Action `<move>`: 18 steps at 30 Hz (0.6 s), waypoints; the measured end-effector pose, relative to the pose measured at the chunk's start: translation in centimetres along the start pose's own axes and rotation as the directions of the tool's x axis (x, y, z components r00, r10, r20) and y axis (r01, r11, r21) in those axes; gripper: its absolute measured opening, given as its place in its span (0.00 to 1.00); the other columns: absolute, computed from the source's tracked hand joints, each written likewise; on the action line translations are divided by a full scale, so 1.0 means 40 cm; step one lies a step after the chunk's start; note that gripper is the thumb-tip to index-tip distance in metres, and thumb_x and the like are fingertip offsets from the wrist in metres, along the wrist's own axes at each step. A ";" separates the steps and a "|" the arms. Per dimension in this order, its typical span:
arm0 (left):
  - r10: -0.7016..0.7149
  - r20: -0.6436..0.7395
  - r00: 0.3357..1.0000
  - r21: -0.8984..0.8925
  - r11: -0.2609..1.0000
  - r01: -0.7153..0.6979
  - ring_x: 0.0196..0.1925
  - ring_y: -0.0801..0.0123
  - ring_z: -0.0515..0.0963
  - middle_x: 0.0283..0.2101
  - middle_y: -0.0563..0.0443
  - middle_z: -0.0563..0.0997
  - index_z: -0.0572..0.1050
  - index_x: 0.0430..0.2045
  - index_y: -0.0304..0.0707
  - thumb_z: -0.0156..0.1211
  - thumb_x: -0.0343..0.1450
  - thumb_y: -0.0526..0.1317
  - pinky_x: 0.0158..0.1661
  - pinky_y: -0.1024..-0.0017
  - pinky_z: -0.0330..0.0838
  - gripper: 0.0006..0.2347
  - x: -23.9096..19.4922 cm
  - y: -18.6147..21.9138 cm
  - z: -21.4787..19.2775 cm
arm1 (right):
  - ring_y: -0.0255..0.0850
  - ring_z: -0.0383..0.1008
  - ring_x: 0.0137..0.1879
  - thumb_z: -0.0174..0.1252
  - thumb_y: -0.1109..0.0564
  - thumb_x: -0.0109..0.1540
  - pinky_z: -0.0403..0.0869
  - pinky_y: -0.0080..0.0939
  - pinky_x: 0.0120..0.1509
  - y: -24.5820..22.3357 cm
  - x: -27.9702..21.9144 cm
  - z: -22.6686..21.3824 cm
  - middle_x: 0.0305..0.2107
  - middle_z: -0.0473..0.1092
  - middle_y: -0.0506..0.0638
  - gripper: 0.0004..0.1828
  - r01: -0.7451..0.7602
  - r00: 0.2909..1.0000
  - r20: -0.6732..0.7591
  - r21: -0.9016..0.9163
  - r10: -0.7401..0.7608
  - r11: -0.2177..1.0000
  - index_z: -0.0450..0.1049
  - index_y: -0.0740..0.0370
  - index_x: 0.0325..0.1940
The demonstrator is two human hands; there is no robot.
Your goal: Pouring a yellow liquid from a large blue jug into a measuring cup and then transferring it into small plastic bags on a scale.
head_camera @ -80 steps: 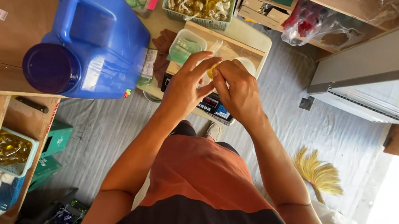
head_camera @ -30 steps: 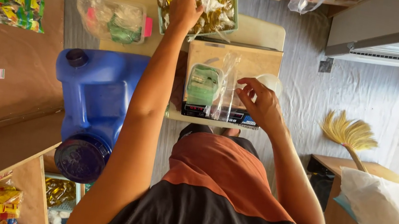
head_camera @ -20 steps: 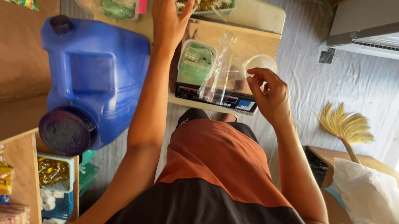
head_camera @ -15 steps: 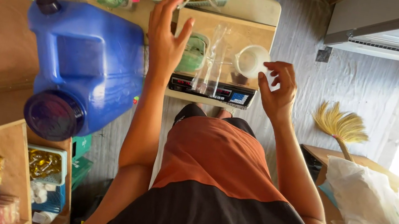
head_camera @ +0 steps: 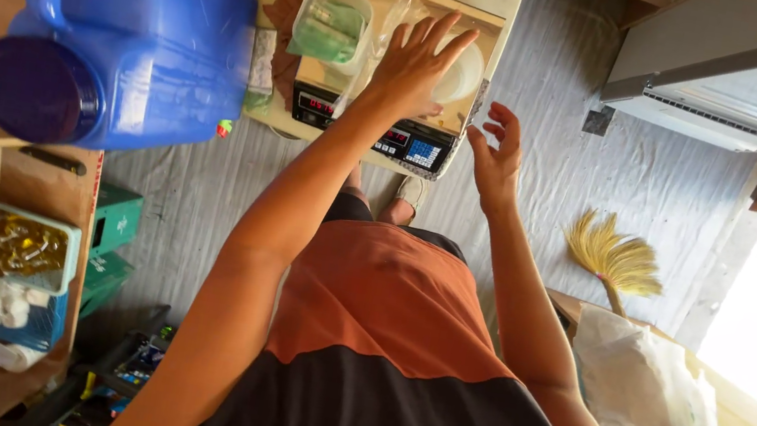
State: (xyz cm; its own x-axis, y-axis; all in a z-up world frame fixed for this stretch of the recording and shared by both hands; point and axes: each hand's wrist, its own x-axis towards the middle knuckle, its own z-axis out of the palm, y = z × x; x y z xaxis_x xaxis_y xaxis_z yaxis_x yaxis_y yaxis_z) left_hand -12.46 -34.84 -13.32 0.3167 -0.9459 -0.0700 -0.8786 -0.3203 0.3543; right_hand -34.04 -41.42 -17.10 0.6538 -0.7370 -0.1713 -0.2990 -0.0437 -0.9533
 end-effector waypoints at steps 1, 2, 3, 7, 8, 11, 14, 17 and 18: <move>-0.013 -0.006 1.000 0.001 1.000 0.013 0.72 0.45 0.59 0.74 0.40 0.57 0.55 0.69 0.50 0.87 0.44 0.44 0.62 0.41 0.53 0.55 0.016 -0.008 0.033 | 0.43 0.68 0.63 0.64 0.56 0.64 0.75 0.44 0.57 0.007 -0.008 -0.006 0.64 0.65 0.51 0.30 0.005 1.000 0.013 -0.001 -0.005 1.000 0.64 0.59 0.69; -0.009 0.007 1.000 -0.018 1.000 0.009 0.71 0.47 0.60 0.72 0.40 0.58 0.55 0.69 0.48 0.87 0.45 0.45 0.63 0.41 0.54 0.55 0.030 -0.020 0.065 | 0.42 0.69 0.61 0.62 0.53 0.65 0.75 0.44 0.57 0.013 -0.015 -0.009 0.61 0.67 0.51 0.28 -0.073 0.997 0.012 0.060 0.072 0.996 0.65 0.59 0.68; -0.005 0.020 1.000 -0.037 0.999 0.006 0.69 0.49 0.61 0.70 0.41 0.60 0.56 0.69 0.46 0.87 0.46 0.45 0.63 0.41 0.55 0.55 0.044 -0.034 0.096 | 0.41 0.71 0.59 0.60 0.51 0.66 0.75 0.43 0.57 0.019 -0.022 -0.010 0.58 0.69 0.51 0.27 -0.151 0.989 0.016 0.120 0.150 0.981 0.66 0.60 0.67; -0.020 0.021 1.000 -0.053 0.998 0.021 0.69 0.48 0.65 0.68 0.42 0.64 0.59 0.68 0.40 0.86 0.49 0.44 0.62 0.45 0.63 0.51 0.054 -0.046 0.152 | 0.39 0.69 0.60 0.55 0.46 0.67 0.73 0.43 0.58 0.062 -0.043 -0.033 0.58 0.68 0.50 0.27 -0.230 0.973 0.022 0.160 0.230 0.960 0.66 0.60 0.67; -0.011 0.020 1.000 -0.058 0.998 0.012 0.67 0.48 0.66 0.67 0.40 0.64 0.59 0.67 0.38 0.86 0.48 0.45 0.61 0.46 0.64 0.51 0.049 -0.039 0.145 | 0.40 0.69 0.60 0.54 0.44 0.67 0.73 0.44 0.58 0.066 -0.052 -0.037 0.57 0.68 0.51 0.27 -0.248 0.968 0.019 0.189 0.249 0.950 0.66 0.59 0.67; -0.001 -0.021 1.000 -0.087 0.996 0.000 0.64 0.47 0.67 0.64 0.39 0.65 0.61 0.64 0.36 0.86 0.47 0.45 0.60 0.49 0.66 0.50 0.011 -0.007 0.113 | 0.41 0.68 0.61 0.54 0.40 0.67 0.72 0.45 0.59 0.055 -0.074 -0.041 0.55 0.67 0.52 0.30 -0.287 0.957 0.018 0.214 0.290 0.934 0.66 0.59 0.67; 0.011 -0.109 0.994 -0.172 0.985 -0.030 0.63 0.46 0.67 0.63 0.38 0.66 0.62 0.64 0.35 0.84 0.49 0.44 0.61 0.52 0.66 0.47 -0.087 0.041 0.024 | 0.42 0.67 0.62 0.53 0.36 0.66 0.72 0.47 0.59 0.029 -0.093 -0.030 0.56 0.67 0.51 0.33 -0.319 0.947 0.031 0.238 0.321 0.918 0.64 0.58 0.68; 0.004 -0.199 0.980 -0.258 0.964 -0.056 0.63 0.45 0.67 0.62 0.38 0.66 0.62 0.64 0.35 0.82 0.52 0.42 0.62 0.54 0.65 0.44 -0.203 0.059 -0.045 | 0.42 0.65 0.65 0.52 0.34 0.65 0.73 0.49 0.60 -0.010 -0.117 0.007 0.59 0.65 0.49 0.36 -0.328 0.945 0.093 0.273 0.314 0.904 0.60 0.57 0.70; -0.004 -0.241 0.970 -0.282 0.957 -0.066 0.63 0.45 0.67 0.62 0.38 0.66 0.62 0.64 0.35 0.80 0.52 0.41 0.62 0.56 0.64 0.43 -0.244 0.055 -0.062 | 0.42 0.65 0.67 0.51 0.33 0.66 0.73 0.50 0.61 -0.026 -0.127 0.029 0.61 0.64 0.47 0.38 -0.323 0.946 0.135 0.287 0.296 0.902 0.58 0.56 0.71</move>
State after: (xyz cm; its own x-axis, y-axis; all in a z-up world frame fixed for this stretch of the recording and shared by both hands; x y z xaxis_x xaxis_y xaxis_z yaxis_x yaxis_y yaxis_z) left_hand -16.59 -26.19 -9.55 0.3972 -0.9045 0.1554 -0.7610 -0.2300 0.6066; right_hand -36.24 -36.85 -15.54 0.6235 -0.6189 -0.4776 -0.2812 0.3925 -0.8757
